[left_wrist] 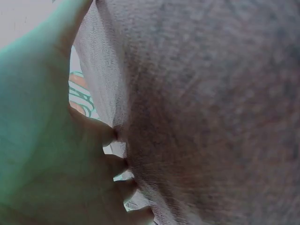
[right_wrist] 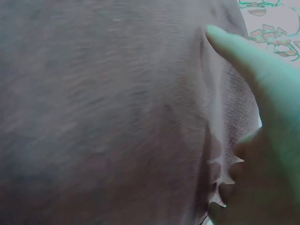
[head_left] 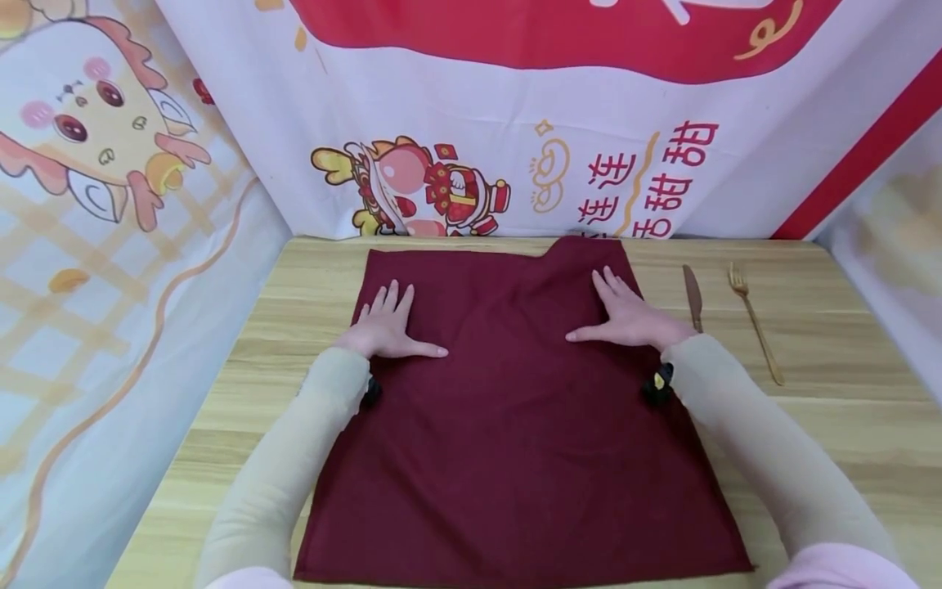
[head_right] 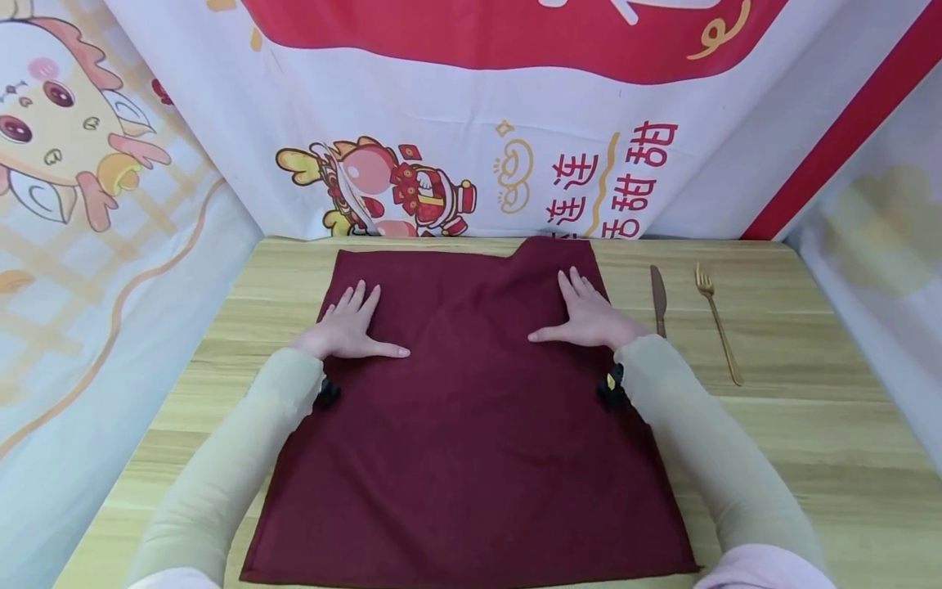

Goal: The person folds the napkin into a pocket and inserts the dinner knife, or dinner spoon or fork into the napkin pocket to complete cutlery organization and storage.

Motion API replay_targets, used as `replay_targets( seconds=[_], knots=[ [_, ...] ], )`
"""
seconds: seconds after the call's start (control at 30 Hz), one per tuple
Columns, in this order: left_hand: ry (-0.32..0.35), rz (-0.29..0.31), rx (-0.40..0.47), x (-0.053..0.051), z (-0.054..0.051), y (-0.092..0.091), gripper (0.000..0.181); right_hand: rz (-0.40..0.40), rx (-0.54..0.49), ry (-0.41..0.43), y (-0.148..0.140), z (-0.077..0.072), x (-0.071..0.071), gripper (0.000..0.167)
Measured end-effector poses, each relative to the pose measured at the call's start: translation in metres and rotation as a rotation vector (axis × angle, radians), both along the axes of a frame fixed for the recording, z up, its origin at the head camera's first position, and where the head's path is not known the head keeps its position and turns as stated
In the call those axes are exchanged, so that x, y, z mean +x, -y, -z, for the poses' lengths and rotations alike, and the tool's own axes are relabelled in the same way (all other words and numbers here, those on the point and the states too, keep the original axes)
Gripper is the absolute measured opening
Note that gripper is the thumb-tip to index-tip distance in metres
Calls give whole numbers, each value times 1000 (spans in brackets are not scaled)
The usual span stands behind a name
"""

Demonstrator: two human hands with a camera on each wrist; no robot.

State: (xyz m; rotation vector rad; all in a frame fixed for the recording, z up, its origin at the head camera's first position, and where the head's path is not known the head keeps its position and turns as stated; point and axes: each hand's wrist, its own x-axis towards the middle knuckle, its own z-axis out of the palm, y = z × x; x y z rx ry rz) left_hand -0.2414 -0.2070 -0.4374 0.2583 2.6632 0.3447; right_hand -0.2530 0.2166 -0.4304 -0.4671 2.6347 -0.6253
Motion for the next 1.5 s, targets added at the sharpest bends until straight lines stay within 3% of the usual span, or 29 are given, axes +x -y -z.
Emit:
replay_targets(
  seconds=[0.17, 0.4, 0.57, 0.7, 0.83, 1.17, 1.27, 1.37, 1.5],
  knots=[
    [-7, -18, -18, 3, -8, 3, 142, -13, 59, 24, -8, 3, 9, 130],
    [-25, 8, 11, 2, 4, 6, 144, -19, 60, -15, -20, 2, 22, 126],
    [-23, 118, 54, 19, 3, 1, 146, -65, 15, -13, -17, -3, 41, 119],
    [13, 218, 32, 32, 5, -3, 153, -165, -59, 27, -13, -3, 61, 124],
    [31, 243, 23, 37, 7, -7, 156, -239, -50, -29, -16, 0, 72, 135],
    [33, 269, 46, 40, -11, -25, 147, -194, -22, -6, -31, 1, 77, 145],
    [16, 264, 60, 37, -3, -22, 146, -181, -36, 5, -32, 1, 76, 142],
    [-21, 277, 125, 44, -1, -19, 145, -171, -84, 29, -31, -3, 82, 135],
    [-41, 330, 181, 66, -5, -15, 146, -182, -150, 34, -34, -7, 102, 131]
  ],
)
